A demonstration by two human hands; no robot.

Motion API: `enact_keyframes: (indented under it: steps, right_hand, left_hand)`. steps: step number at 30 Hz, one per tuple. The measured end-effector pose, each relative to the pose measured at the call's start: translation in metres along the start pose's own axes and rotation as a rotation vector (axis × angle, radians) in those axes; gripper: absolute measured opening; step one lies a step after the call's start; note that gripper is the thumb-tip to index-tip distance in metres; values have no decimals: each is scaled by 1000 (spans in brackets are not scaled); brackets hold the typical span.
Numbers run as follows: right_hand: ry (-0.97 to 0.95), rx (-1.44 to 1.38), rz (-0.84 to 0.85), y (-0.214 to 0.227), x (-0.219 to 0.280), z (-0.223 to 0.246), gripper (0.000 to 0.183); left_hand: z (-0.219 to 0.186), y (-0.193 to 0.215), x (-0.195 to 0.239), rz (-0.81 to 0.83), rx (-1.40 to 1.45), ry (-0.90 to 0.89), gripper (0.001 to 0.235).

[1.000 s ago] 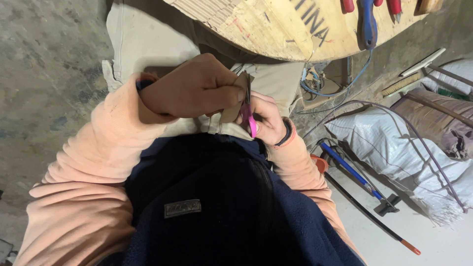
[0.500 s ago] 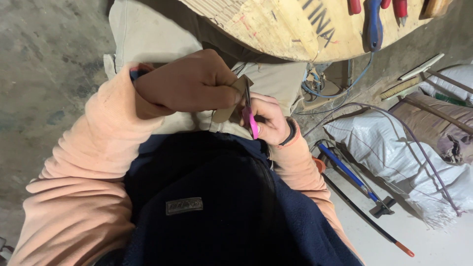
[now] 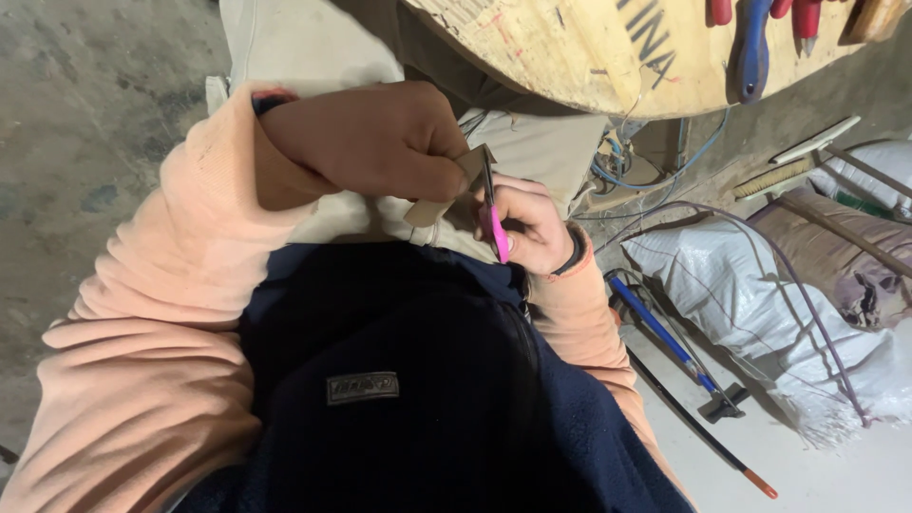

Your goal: The person is cutting strips of cardboard using a pair of scissors.

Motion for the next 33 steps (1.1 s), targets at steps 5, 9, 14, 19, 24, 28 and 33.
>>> enact_keyframes:
  steps: [5,9,14,19,24,28,33]
  right_hand:
    - [-13,-20,-3,0,-3,5,56]
    - [-9,12,-16,3,1,0,56]
    - [2,-1,-54,9,5,2,55]
    - [30,17,-176,27,10,23,54]
    - [-14,18,-548,75,32,26,53]
    - [44,57,-647,89,40,31,39]
    - [85,207,-620,85,32,46,19]
  left_hand:
    - [4,-6,-3,52,54,52,26]
    - [16,-10,-3,66,39,164,27]
    - [-1,-8,-10,67,49,112,28]
    - [-44,-3,-31,70,-184,105,27]
    - [-88,11,-60,-112,-374,-117,21]
    - [-90,-3,-72,-286,-416,-218,24]
    - [-65,-24,-86,-448,261,-201,27]
Point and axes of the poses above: each hand's wrist, its own x-axis away from the middle knuckle, its own y-axis out of the back of the hand, z = x × y, the point moved 7 cm from there along -x, towards the middle knuckle, and after that the axes turned 3 degrees about -z, right-handed, at the moved point
